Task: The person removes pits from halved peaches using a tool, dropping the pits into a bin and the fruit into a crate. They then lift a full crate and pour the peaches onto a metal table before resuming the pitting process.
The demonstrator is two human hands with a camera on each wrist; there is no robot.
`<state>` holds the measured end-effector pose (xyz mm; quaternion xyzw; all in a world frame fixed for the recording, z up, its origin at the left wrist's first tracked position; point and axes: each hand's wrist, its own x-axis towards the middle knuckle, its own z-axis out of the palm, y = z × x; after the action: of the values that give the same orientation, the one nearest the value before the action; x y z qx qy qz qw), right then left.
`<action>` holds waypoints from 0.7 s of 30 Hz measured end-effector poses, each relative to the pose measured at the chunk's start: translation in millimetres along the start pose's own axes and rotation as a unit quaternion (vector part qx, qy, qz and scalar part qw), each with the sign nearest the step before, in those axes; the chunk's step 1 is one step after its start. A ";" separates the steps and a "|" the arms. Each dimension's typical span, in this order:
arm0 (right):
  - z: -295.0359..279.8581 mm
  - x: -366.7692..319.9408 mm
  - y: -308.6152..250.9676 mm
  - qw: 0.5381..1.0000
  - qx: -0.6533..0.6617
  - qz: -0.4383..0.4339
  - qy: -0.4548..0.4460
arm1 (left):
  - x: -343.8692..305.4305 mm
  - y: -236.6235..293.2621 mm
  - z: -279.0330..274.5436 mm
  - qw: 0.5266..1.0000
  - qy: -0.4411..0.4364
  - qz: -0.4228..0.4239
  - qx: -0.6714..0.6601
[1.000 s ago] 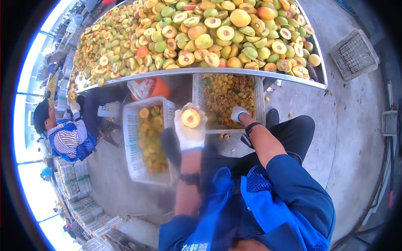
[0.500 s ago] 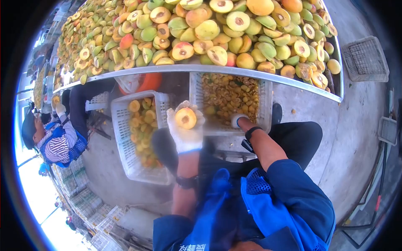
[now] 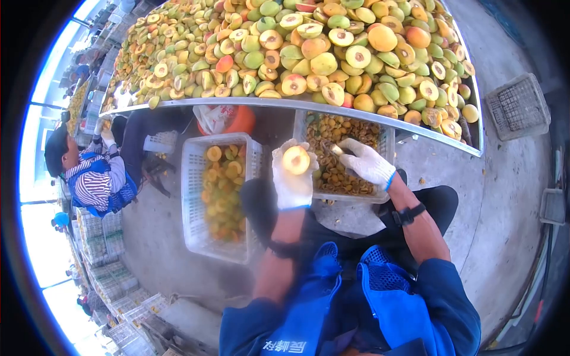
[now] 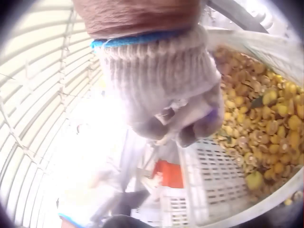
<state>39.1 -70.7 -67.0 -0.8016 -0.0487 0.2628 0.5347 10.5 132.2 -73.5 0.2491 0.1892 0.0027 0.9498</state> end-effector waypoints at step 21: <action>57.0 -100.8 -29.3 0.976 -0.048 -0.129 0.171 | -50.5 -36.1 40.4 0.997 -0.002 0.009 0.077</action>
<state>-68.3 -47.0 -20.4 -0.8464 -0.0718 0.0480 0.5256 -25.0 76.6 -40.0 0.3236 0.1844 -0.0035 0.9280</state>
